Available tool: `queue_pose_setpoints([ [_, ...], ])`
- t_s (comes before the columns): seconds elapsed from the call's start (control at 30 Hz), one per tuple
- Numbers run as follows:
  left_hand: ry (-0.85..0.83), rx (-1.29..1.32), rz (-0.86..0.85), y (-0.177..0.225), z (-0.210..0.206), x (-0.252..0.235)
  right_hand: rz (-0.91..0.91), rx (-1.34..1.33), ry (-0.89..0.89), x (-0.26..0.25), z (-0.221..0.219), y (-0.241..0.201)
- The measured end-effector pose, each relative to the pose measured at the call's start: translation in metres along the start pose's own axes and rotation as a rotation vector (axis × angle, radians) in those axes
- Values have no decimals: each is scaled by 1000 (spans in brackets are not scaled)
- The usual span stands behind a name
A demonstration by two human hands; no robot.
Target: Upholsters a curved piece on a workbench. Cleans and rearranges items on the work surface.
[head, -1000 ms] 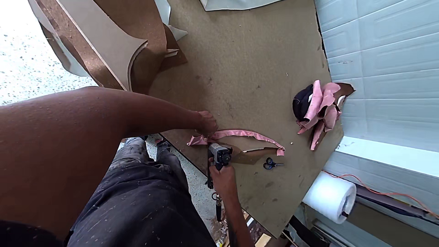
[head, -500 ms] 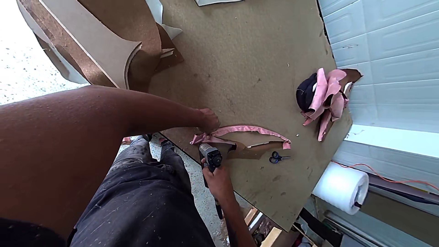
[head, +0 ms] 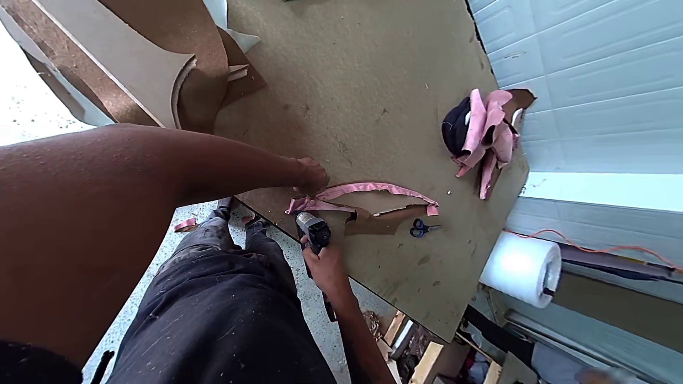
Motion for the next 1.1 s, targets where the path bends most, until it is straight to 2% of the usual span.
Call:
queue_pose_setpoints([
  [0.07,-6,21,37,0,-2,4,-49,-90,81,8,5,26],
  [0.13,1,74,91,3,-1,11,-142,-124,234,21,19,70],
  [0.3,150,242,175,26,0,11,-404,84,542,27,42,245],
  [0.37,219,287,212,40,-4,-4,-497,121,582,18,43,314],
  [0.43,255,334,286,53,-9,-26,-541,59,607,7,49,363],
  [0.5,257,413,374,60,-14,-46,-482,-37,662,-4,63,384],
  [0.6,136,698,386,83,-27,-70,-356,-147,683,-26,102,391],
  [0.67,55,956,366,103,-39,-75,-323,-233,640,-60,122,395],
  [0.73,69,1192,357,124,-54,-77,-369,-255,617,-101,138,415],
  [0.83,193,1571,320,162,-67,-74,-484,-210,527,-157,142,451],
  [0.9,302,1733,289,178,-66,-71,-540,-87,467,-178,149,455],
  [1.0,584,1828,238,181,-52,-70,-504,77,408,-182,162,455],
  [1.1,957,1860,203,165,-39,-68,-386,126,391,-173,166,449],
])
Point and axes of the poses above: each hand's wrist, its own x-axis away from the middle knuckle, its own z-axis out of the back of the hand, y = z × x, the point moved 3 cm from there along -x, towards the middle knuckle, and after that the axes turned 12 degrees about x, right-handed, at the moved point
